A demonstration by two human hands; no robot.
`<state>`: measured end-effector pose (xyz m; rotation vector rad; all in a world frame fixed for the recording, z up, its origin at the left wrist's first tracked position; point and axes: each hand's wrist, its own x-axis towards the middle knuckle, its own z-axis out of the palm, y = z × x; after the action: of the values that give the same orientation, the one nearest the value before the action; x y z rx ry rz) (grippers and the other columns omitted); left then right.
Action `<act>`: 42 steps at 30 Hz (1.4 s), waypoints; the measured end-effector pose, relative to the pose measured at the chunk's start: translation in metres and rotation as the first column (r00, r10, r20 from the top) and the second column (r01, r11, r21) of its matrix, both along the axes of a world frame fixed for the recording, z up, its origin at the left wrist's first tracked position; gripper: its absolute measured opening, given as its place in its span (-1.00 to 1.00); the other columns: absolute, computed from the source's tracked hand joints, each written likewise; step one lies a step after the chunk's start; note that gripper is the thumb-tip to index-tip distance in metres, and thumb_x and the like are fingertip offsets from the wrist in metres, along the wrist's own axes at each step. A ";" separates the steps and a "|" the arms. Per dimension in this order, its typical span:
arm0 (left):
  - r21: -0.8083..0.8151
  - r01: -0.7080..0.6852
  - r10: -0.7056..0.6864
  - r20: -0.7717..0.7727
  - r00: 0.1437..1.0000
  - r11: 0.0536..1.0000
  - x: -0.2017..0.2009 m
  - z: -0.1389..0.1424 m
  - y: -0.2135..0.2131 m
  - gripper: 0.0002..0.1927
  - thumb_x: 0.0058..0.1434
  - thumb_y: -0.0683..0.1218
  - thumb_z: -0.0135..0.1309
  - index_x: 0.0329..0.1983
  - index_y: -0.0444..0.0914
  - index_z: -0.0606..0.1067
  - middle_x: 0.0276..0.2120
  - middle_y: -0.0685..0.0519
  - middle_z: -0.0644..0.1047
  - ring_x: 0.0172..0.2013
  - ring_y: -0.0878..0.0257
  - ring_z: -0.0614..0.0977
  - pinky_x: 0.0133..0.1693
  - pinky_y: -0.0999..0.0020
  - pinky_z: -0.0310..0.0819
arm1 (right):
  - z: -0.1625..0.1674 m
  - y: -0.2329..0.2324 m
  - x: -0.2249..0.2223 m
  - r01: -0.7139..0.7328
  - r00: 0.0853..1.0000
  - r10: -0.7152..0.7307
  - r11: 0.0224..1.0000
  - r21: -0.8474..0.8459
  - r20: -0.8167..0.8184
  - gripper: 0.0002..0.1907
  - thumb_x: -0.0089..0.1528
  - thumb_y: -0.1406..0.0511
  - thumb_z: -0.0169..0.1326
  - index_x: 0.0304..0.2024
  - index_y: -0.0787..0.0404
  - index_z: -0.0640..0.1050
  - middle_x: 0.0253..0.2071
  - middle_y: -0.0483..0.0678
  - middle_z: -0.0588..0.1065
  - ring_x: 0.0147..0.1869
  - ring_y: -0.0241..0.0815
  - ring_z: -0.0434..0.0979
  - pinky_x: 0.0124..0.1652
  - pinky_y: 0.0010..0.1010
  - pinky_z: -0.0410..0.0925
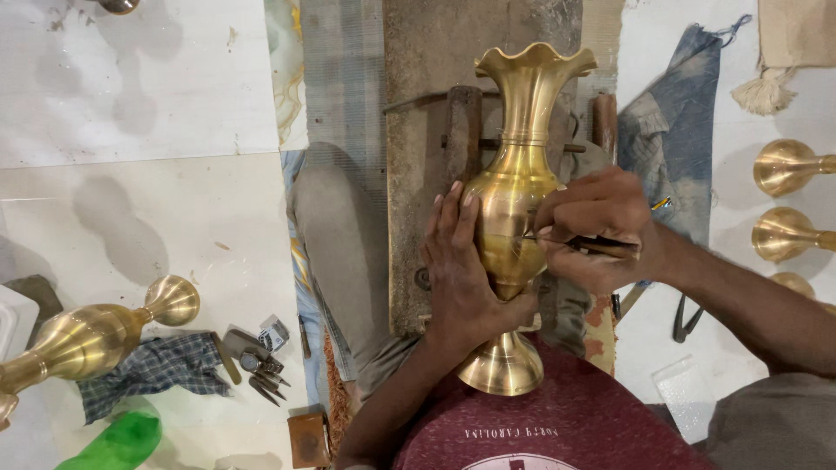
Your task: The person sits on the floor holding a brass vase on a wooden board on their lap and engraves decorative lines onto its body with a hand scriber. They then hold a punch against the vase and strike it with a wooden mallet, alternating between engraving and hammering on the vase surface.
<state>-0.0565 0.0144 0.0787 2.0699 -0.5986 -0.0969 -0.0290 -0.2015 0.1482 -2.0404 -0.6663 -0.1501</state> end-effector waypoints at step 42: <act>-0.012 -0.010 0.011 0.031 0.999 1.000 -0.001 0.003 -0.009 0.33 -0.16 0.06 0.35 0.61 -0.16 -0.17 0.56 -0.23 0.00 0.56 -0.29 0.06 0.51 -0.34 -0.09 | -0.036 -0.017 -0.029 -0.045 0.986 0.013 0.981 0.187 0.169 -0.78 -0.08 0.51 0.14 -0.59 0.20 0.36 -0.48 0.01 0.52 -0.59 -0.21 0.45 -0.58 -0.37 0.28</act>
<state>-0.0580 0.0049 0.0820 2.0665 -0.6059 -0.0549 -0.0581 -0.2182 0.1121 -1.8469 -0.7557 -0.3580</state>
